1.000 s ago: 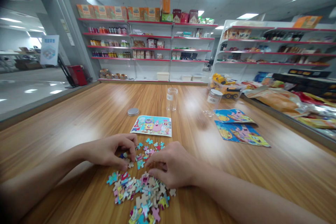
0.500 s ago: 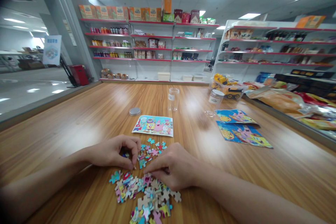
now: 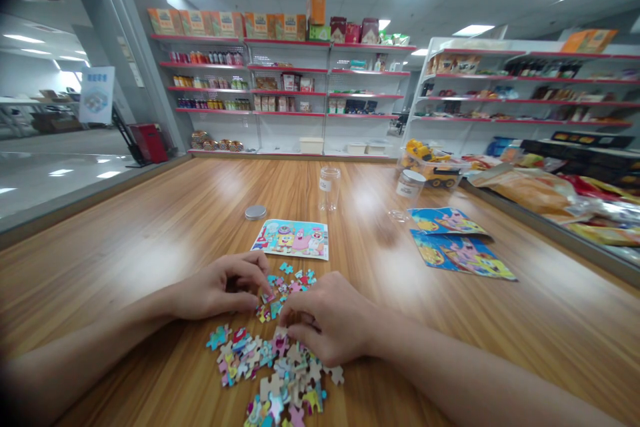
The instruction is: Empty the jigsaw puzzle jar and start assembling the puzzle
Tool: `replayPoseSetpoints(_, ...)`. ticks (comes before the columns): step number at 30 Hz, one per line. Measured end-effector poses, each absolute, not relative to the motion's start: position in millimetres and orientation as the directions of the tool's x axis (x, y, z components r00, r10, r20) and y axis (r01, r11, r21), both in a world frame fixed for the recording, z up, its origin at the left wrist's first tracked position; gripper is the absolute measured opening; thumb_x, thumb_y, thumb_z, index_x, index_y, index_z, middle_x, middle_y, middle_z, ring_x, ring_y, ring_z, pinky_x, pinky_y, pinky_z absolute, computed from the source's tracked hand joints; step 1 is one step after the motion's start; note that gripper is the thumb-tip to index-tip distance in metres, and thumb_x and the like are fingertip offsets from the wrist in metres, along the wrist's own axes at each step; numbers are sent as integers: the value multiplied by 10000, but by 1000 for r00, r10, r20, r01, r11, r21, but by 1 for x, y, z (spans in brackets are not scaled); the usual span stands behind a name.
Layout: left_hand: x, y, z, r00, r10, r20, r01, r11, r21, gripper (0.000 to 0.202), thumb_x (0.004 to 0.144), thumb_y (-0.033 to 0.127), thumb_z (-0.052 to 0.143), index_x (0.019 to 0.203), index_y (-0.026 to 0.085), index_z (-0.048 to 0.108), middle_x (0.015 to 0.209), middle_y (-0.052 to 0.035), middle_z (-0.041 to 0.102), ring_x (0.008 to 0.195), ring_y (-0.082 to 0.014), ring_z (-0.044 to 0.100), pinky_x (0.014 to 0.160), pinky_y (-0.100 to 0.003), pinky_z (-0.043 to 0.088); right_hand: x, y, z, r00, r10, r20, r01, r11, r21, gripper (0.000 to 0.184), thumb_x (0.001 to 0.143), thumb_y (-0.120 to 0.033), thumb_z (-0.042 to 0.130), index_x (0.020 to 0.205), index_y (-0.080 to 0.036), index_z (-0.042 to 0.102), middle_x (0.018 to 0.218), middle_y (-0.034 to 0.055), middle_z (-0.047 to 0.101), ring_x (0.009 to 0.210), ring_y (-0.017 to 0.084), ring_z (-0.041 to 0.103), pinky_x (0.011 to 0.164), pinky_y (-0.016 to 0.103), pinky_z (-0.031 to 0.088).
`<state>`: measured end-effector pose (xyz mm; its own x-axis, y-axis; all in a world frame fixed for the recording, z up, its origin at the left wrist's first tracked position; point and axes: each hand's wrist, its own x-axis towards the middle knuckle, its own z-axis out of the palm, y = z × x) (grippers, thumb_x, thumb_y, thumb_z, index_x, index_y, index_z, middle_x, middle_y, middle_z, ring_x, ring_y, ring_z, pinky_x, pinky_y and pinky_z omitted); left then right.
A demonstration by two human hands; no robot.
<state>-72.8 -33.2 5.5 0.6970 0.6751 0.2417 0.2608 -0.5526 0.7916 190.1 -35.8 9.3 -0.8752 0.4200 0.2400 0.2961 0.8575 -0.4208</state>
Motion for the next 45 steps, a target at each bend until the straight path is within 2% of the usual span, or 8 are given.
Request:
replayPoseSetpoints(5, -68, -37, 2, 722, 636, 271, 372, -687, 624, 223, 907, 241, 657, 1104, 274, 756, 1039, -68, 557, 985, -196, 546, 898, -330, 466, 190, -35, 8, -871, 419, 258, 313, 876, -366, 153, 856, -222, 574, 956, -212, 689, 615, -29, 647, 525, 111, 567, 539, 218, 352)
replayPoseSetpoints(9, -69, -37, 2, 724, 633, 272, 374, -693, 617, 250, 905, 245, 654, 1138, 274, 739, 1058, -70, 562, 1001, -202, 545, 912, -333, 473, 189, -33, 3, -858, 425, 288, 347, 893, -285, 173, 931, -244, 512, 927, -207, 680, 733, 3, 709, 597, 119, 610, 554, 241, 322)
replayPoseSetpoints(13, -70, -38, 3, 728, 621, 291, 343, -697, 630, 260, 902, 269, 666, 1154, 279, 729, 1060, -66, 559, 1000, -202, 543, 924, -342, 472, 188, -32, 2, -837, 454, 306, 397, 888, -232, 214, 958, -289, 489, 906, -197, 675, 693, 7, 681, 572, 119, 571, 536, 258, 282)
replayPoseSetpoints(18, -70, -39, 4, 742, 601, 298, 326, -711, 623, 249, 875, 317, 720, 1121, 281, 743, 1047, -59, 541, 999, -200, 535, 922, -334, 460, 189, -33, 6, -841, 402, 362, 313, 907, -281, 216, 881, -196, 511, 992, -218, 695, 600, -35, 605, 503, 97, 499, 513, 243, 292)
replayPoseSetpoints(24, -70, -39, 4, 748, 602, 278, 359, -721, 593, 220, 858, 325, 732, 1070, 270, 755, 1064, -63, 538, 998, -205, 534, 919, -332, 463, 192, -34, 7, -890, 297, 346, 157, 912, -379, 315, 843, -218, 573, 1127, -226, 709, 629, -26, 641, 542, 104, 562, 547, 225, 383)
replayPoseSetpoints(35, -70, -38, 5, 750, 614, 247, 363, -694, 622, 270, 830, 335, 760, 1094, 280, 752, 1064, -55, 546, 1017, -212, 540, 931, -331, 451, 188, -33, 1, -900, 296, 320, 158, 906, -392, 191, 949, -297, 594, 1035, -225, 750, 788, 4, 751, 633, 100, 670, 567, 205, 414)
replayPoseSetpoints(41, -73, -36, 12, 762, 618, 196, 252, -561, 788, 302, 837, 449, 740, 1063, 251, 772, 1029, -56, 541, 950, -196, 543, 892, -326, 451, 188, -34, 1, -836, 421, 351, 304, 889, -343, 229, 939, -298, 542, 850, -185, 719, 592, -7, 642, 517, 99, 561, 526, 219, 358)
replayPoseSetpoints(45, -74, -34, 12, 780, 603, 168, 253, -549, 797, 305, 814, 485, 766, 1021, 262, 786, 1061, -50, 553, 984, -195, 545, 929, -325, 430, 188, -33, 5, -790, 512, 337, 417, 852, -317, 209, 874, -280, 612, 1042, -215, 718, 532, -41, 565, 477, 98, 497, 499, 217, 313)
